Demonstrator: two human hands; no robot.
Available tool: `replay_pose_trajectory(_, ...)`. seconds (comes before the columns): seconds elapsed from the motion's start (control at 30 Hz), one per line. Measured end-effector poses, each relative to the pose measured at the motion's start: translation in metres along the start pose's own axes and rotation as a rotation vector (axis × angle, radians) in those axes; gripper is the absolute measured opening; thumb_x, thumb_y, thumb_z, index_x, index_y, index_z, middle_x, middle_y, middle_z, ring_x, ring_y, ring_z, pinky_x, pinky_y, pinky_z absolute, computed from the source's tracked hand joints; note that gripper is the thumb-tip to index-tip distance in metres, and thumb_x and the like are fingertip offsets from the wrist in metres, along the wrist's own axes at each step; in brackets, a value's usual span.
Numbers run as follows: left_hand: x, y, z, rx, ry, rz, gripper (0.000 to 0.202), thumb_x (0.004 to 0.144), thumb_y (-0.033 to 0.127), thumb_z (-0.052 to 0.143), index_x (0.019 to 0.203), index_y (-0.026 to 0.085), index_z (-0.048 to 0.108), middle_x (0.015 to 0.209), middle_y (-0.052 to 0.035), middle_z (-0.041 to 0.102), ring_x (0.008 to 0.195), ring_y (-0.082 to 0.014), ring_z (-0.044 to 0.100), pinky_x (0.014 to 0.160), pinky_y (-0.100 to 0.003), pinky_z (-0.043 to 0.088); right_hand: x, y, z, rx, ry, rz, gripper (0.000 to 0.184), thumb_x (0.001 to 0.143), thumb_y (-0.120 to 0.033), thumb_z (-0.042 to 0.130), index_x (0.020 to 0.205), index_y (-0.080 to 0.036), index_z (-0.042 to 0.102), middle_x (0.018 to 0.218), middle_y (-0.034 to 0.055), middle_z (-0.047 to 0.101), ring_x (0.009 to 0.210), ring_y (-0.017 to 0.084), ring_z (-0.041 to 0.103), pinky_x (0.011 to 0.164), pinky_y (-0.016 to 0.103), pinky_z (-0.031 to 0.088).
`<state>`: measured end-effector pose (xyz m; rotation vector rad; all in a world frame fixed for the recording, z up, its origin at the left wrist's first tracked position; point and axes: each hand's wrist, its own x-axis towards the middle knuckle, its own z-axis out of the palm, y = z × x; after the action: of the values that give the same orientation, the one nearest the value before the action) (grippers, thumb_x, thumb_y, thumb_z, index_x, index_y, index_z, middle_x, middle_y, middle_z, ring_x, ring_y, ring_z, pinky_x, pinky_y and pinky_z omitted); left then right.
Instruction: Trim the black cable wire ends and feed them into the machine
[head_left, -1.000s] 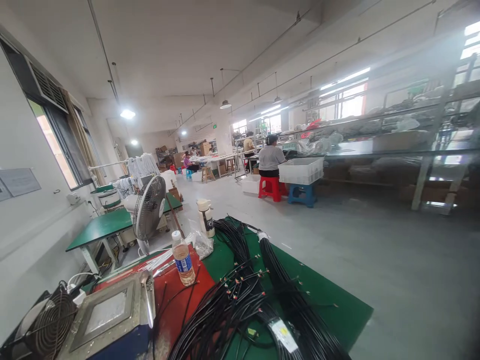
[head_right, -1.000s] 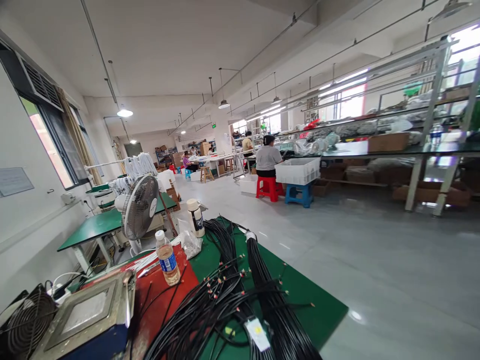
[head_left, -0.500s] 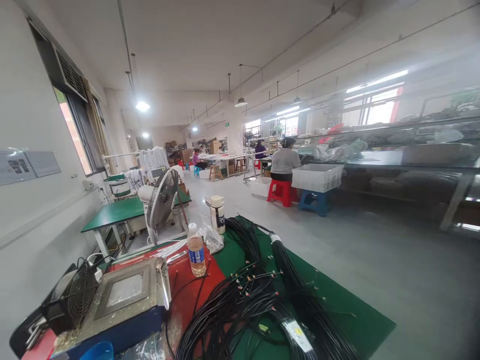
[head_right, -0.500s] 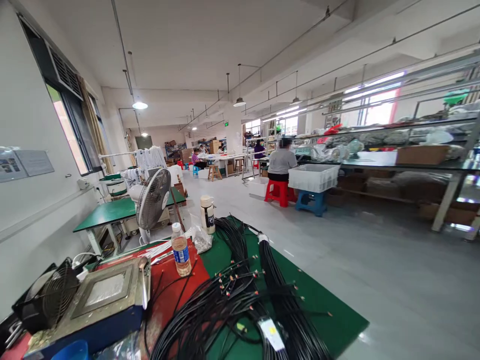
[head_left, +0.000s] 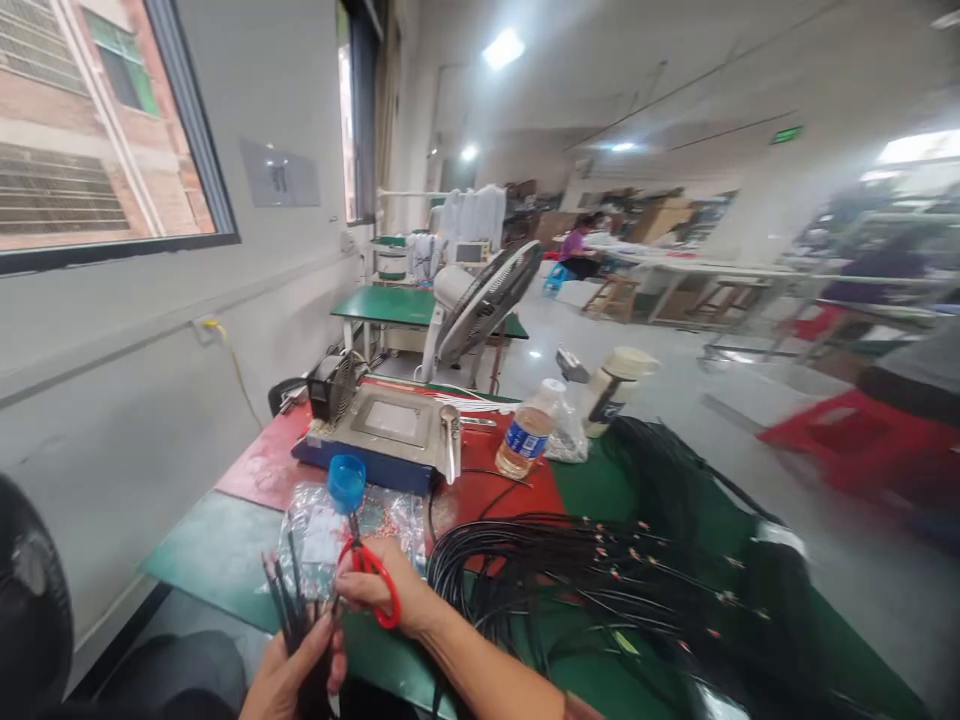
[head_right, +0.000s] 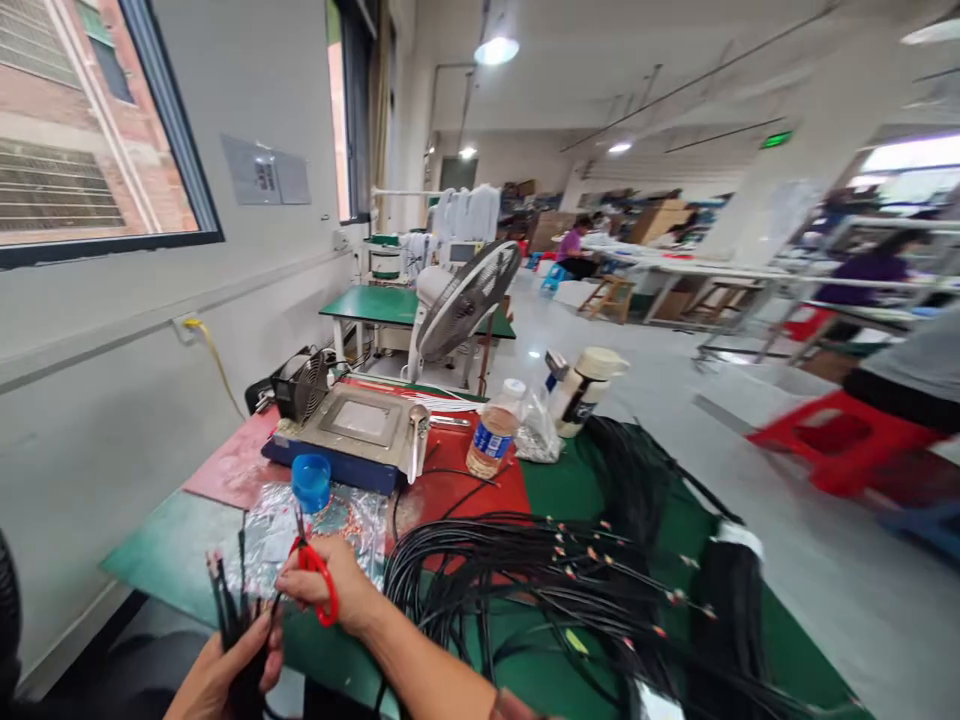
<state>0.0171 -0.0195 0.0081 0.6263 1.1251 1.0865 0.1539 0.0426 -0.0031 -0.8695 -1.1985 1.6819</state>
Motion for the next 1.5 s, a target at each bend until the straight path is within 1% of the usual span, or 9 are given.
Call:
replay_pose_trajectory(0.13, 0.002, 0.003, 0.005, -0.051, -0.032, -0.021, 0.042, 0.057, 0.045, 0.081, 0.077, 0.011, 0.068, 0.064, -0.0050, 0.063, 0.058, -0.0154, 0.057, 0.055, -0.025, 0.045, -0.007, -0.004, -0.009, -0.086, -0.021, -0.066, 0.038, 0.058, -0.047, 0.076, 0.062, -0.012, 0.060, 0.054, -0.0038, 0.051, 0.049, 0.006, 0.042, 0.047, 0.018, 0.030)
replay_pose_trajectory(0.33, 0.006, 0.001, 0.009, 0.018, -0.119, 0.046, 0.042, 0.066, 0.051, 0.073, 0.056, 0.015, 0.054, 0.040, 0.0099, 0.028, 0.037, -0.0031, 0.018, 0.038, -0.018, 0.014, -0.010, -0.002, -0.001, 0.050, 0.006, -0.038, 0.038, 0.062, -0.046, 0.074, 0.059, -0.014, 0.055, 0.048, -0.0047, 0.046, 0.044, 0.006, 0.039, 0.044, 0.019, 0.027)
replay_pose_trajectory(0.43, 0.009, -0.001, 0.008, 0.006, -0.114, 0.028, 0.041, 0.068, 0.051, 0.070, 0.056, 0.016, 0.052, 0.041, 0.0113, 0.022, 0.039, -0.0032, 0.013, 0.039, -0.019, 0.010, -0.009, -0.002, -0.001, 0.114, 0.029, 0.009, 0.044, 0.071, -0.057, 0.061, 0.062, -0.015, 0.054, 0.049, -0.0053, 0.041, 0.043, 0.007, 0.037, 0.043, 0.020, 0.027)
replay_pose_trajectory(0.5, 0.012, -0.002, 0.006, -0.014, -0.068, 0.037, 0.041, 0.069, 0.050, 0.070, 0.057, 0.016, 0.052, 0.042, 0.0113, 0.022, 0.039, -0.0030, 0.011, 0.039, -0.018, 0.009, -0.008, -0.005, -0.007, -0.011, 0.012, -0.005, 0.049, 0.076, -0.063, 0.052, 0.069, -0.015, 0.057, 0.053, -0.0050, 0.039, 0.045, 0.007, 0.036, 0.045, 0.020, 0.028)
replay_pose_trajectory(0.67, 0.019, 0.000, 0.000, -0.083, 0.035, 0.082, 0.041, 0.069, 0.050, 0.070, 0.056, 0.016, 0.051, 0.041, 0.0106, 0.026, 0.037, -0.0030, 0.015, 0.037, -0.018, 0.013, -0.008, -0.019, -0.028, -0.661, -0.088, -0.225, 0.040, 0.078, -0.054, 0.055, 0.068, -0.016, 0.054, 0.068, -0.0015, 0.045, 0.066, 0.011, 0.041, 0.058, 0.022, 0.029)
replay_pose_trajectory(0.8, 0.023, 0.006, 0.002, -0.096, 0.091, 0.122, 0.039, 0.071, 0.046, 0.070, 0.056, 0.016, 0.051, 0.043, 0.0101, 0.028, 0.038, -0.0027, 0.016, 0.037, -0.017, 0.015, -0.012, -0.020, -0.031, -0.890, -0.177, -0.172, 0.043, 0.077, -0.050, 0.057, 0.058, -0.016, 0.040, 0.062, -0.0041, 0.039, 0.061, 0.010, 0.035, 0.056, 0.022, 0.024)
replay_pose_trajectory(1.13, 0.030, 0.000, 0.006, -0.004, 0.131, 0.159, 0.038, 0.069, 0.046, 0.071, 0.059, 0.016, 0.050, 0.048, 0.0098, 0.027, 0.041, -0.0033, 0.015, 0.039, -0.019, 0.012, -0.012, -0.016, -0.025, -0.956, -0.134, -0.118, 0.048, 0.075, -0.049, 0.061, 0.052, -0.016, 0.034, 0.052, -0.0061, 0.032, 0.053, 0.007, 0.029, 0.051, 0.022, 0.017)
replay_pose_trajectory(1.3, 0.028, 0.001, 0.009, 0.021, 0.248, 0.128, 0.043, 0.056, 0.046, 0.079, 0.078, 0.012, 0.064, 0.048, 0.0092, 0.032, 0.040, -0.0029, 0.019, 0.039, -0.018, 0.012, -0.012, -0.017, -0.027, -0.930, -0.144, -0.079, 0.051, 0.074, -0.050, 0.061, 0.050, -0.015, 0.033, 0.049, -0.0065, 0.028, 0.051, 0.007, 0.026, 0.048, 0.022, 0.014)
replay_pose_trajectory(1.5, 0.029, 0.007, 0.016, 0.029, 0.299, 0.125, 0.047, 0.046, 0.048, 0.081, 0.070, 0.011, 0.066, 0.044, 0.0091, 0.033, 0.037, -0.0032, 0.021, 0.038, -0.019, 0.013, -0.012, -0.019, -0.027, -0.988, -0.093, -0.036, 0.051, 0.074, -0.049, 0.060, 0.048, -0.016, 0.032, 0.048, -0.0066, 0.026, 0.049, 0.006, 0.026, 0.047, 0.023, 0.014)
